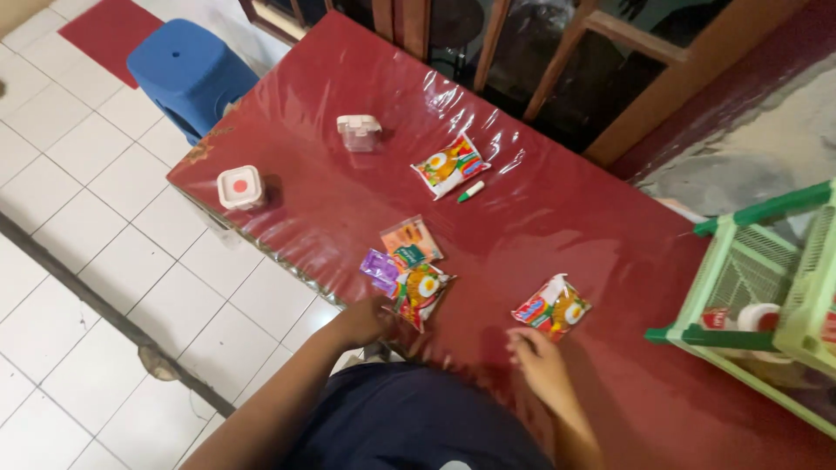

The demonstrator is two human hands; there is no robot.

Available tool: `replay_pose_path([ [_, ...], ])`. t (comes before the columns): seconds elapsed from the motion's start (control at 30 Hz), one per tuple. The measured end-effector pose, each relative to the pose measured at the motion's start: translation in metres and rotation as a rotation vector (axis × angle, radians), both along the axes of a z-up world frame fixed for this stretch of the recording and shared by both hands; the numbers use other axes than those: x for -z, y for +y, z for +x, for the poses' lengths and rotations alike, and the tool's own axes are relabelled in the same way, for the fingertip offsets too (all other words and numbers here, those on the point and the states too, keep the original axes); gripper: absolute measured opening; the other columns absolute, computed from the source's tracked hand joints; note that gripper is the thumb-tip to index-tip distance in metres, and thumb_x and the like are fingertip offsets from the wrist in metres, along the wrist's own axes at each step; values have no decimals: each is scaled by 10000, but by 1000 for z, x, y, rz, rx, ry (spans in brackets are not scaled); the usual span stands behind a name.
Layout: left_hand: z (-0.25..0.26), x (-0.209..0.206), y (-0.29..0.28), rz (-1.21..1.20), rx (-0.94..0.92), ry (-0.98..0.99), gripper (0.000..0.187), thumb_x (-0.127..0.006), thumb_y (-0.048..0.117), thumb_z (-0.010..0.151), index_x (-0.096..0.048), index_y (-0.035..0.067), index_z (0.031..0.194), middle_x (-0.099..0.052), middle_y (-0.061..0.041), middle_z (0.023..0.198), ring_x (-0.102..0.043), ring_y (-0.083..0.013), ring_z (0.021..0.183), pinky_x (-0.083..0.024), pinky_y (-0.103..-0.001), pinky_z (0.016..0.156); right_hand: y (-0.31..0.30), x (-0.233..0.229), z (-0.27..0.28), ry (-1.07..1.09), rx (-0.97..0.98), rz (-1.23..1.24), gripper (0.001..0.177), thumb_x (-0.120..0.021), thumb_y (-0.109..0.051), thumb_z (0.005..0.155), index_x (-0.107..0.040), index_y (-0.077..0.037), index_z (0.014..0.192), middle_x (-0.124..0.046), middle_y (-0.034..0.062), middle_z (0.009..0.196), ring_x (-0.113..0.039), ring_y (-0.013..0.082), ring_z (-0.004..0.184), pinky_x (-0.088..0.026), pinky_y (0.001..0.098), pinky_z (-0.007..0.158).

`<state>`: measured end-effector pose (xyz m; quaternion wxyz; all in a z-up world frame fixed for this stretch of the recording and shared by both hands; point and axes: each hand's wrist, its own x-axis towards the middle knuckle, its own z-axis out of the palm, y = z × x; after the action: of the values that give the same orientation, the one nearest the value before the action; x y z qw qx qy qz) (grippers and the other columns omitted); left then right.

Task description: Organize snacks, food packets, and containers into a multi-tier plastic rack.

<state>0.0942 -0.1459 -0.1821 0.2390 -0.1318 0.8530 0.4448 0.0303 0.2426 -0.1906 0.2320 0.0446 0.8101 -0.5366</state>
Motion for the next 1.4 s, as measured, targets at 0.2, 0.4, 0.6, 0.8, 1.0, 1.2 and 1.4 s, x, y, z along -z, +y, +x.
replay_pose_path([
  [0.2,-24,-27,-20,260,-267,-86,484,-644,405,940,-703,10,1214,-773,-146,1060,-719,-231,965,-561,-356,862,-123,10,-3,-229,-125,-37,413,-645,-391,931,-663,-79,1201,-744,57,966,-678,125,750,-503,262,607],
  [0.4,-36,52,-26,389,-35,-109,539,-703,348,921,-596,35,1346,-708,-87,1198,-681,-135,1036,-548,-303,903,-181,72,-14,-80,-68,143,482,-783,-401,878,-717,47,1044,-735,128,852,-649,163,722,-515,292,637],
  [0.6,-45,41,-11,622,102,-300,461,-665,275,935,-619,88,1354,-709,-123,1193,-659,-203,990,-556,-365,837,-139,77,-5,-105,155,8,349,-776,-256,867,-689,24,1058,-759,98,897,-686,146,780,-557,315,708],
  [0.8,-70,10,-45,241,216,244,376,-640,150,849,-645,63,1215,-747,-143,1026,-745,-291,958,-588,-412,874,-98,73,-2,-36,450,70,340,-756,-245,928,-726,16,1144,-712,76,946,-612,141,808,-505,312,732],
  [1.0,-112,-58,-52,-243,426,497,533,-735,165,756,-624,123,1275,-585,-127,1274,-532,-355,1202,-436,-505,974,-109,48,8,67,578,130,336,-714,-220,930,-699,-3,1186,-696,47,907,-598,139,792,-489,308,710],
  [1.2,-133,24,-51,-412,573,712,355,-646,165,870,-656,156,1225,-594,-66,1317,-545,-294,1243,-443,-469,994,-119,18,29,166,537,191,284,-693,-214,922,-718,-62,1160,-699,64,865,-633,137,777,-523,306,702],
  [1.4,-140,-9,-53,-366,566,759,305,-661,232,855,-646,102,1130,-648,-106,1180,-599,-312,1142,-454,-482,940,-137,-24,33,151,578,238,241,-674,-207,942,-740,-59,1120,-735,73,881,-658,146,804,-521,293,728],
])
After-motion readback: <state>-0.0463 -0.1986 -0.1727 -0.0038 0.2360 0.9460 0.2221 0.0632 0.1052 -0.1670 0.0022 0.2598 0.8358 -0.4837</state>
